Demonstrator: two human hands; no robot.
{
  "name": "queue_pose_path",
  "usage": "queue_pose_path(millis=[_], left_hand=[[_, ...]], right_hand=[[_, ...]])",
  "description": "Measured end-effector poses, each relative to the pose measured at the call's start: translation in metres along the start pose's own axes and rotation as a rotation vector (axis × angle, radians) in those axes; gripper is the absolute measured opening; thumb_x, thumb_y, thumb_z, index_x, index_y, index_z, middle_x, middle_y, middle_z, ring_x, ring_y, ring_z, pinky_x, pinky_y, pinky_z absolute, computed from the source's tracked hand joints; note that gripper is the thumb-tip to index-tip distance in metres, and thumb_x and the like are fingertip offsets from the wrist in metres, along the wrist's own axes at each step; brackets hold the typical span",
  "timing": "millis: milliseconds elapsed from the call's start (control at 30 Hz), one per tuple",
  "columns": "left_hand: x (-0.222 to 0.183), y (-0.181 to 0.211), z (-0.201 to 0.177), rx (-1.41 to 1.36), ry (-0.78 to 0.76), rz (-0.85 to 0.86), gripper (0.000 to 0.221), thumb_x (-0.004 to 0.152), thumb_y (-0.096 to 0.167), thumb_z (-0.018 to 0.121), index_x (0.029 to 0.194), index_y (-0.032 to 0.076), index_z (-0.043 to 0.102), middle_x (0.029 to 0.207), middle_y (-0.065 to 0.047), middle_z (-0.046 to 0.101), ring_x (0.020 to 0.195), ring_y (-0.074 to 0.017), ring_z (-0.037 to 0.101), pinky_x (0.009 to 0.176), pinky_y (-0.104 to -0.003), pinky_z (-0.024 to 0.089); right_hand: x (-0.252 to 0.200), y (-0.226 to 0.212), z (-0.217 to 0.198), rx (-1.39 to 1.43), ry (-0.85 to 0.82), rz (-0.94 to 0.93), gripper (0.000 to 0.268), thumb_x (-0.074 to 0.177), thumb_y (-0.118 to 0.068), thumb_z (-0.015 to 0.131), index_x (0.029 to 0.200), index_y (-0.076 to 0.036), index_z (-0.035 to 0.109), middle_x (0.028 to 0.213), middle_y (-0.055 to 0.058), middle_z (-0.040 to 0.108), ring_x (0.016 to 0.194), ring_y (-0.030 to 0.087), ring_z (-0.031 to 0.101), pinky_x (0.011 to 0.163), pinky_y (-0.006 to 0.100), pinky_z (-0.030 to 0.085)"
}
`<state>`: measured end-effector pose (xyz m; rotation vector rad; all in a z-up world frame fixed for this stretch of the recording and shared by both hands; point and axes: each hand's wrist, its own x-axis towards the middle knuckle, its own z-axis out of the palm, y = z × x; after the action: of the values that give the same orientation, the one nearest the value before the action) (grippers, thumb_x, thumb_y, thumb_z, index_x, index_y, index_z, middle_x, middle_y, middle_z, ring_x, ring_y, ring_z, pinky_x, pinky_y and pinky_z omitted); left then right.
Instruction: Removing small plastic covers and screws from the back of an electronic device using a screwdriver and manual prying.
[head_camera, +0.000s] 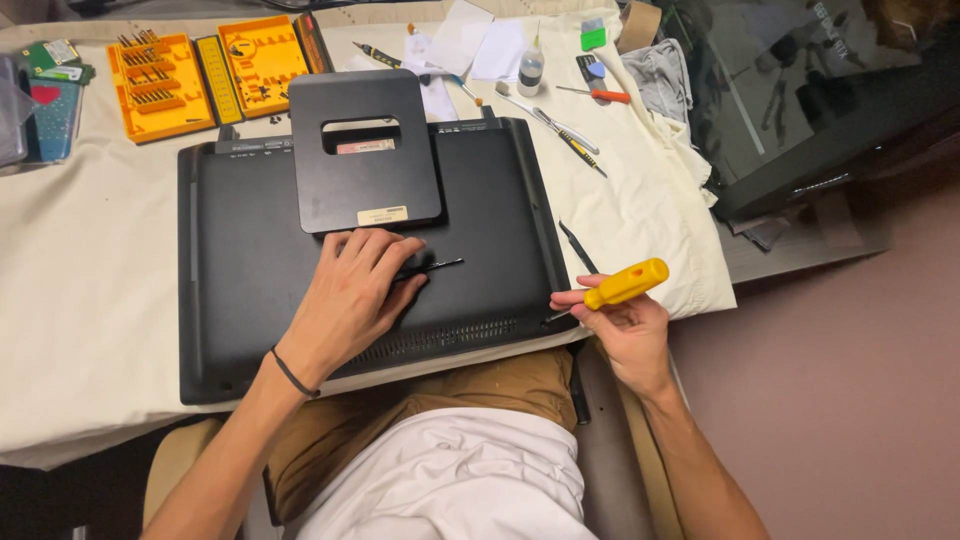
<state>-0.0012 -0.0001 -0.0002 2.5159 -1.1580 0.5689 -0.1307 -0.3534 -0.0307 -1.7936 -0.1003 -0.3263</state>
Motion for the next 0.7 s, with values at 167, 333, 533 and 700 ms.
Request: queue_pose_path(millis=[167,333,533,700], left_hand=[[0.0,0.0,0.0,0.004,0.0,0.006,0.03,0.109,0.029,0.074,0.136,0.019,0.067,0.11,0.001,0.061,0.115,-0.0196,0.066,0.103,-0.039,0.049],[-0.001,-0.001,0.001,-0.001,0.003,0.003,0.028,0.109,0.029,0.075,0.134,0.02,0.068,0.109,0.001,0.061,0.115,-0.0194,0.066,0.103,-0.039,0.049],[0.002,0.002,-0.009,-0.123,0.077,0.02,0.026,0.112,0.03,0.072,0.135,0.018,0.069,0.111,0.0,0.062,0.107,-0.021,0.065,0.095,-0.038,0.048],[0.018,0.009,-0.024,-0.389,0.161,0.027,0.042,0.112,0.043,0.07,0.139,0.011,0.069,0.106,-0.008,0.065,0.095,-0.0303,0.065,0.083,-0.042,0.049]], right_hand=[[0.001,0.001,0.003,0.056,0.017,0.008,0.032,0.103,0.002,0.074,0.134,0.008,0.068,0.111,0.027,0.088,0.106,0.028,0.086,0.104,0.043,0.066],[0.009,-0.001,0.006,0.084,0.043,-0.007,0.031,0.103,0.003,0.074,0.133,0.008,0.066,0.111,0.029,0.086,0.106,0.032,0.086,0.104,0.045,0.066],[0.043,-0.028,0.021,0.139,-0.013,-0.078,0.029,0.104,0.001,0.075,0.13,0.008,0.063,0.109,0.03,0.085,0.104,0.031,0.085,0.104,0.044,0.066],[0.089,-0.057,0.061,0.233,-0.077,-0.107,0.027,0.105,0.001,0.072,0.129,0.008,0.061,0.109,0.031,0.084,0.103,0.034,0.086,0.103,0.045,0.068]])
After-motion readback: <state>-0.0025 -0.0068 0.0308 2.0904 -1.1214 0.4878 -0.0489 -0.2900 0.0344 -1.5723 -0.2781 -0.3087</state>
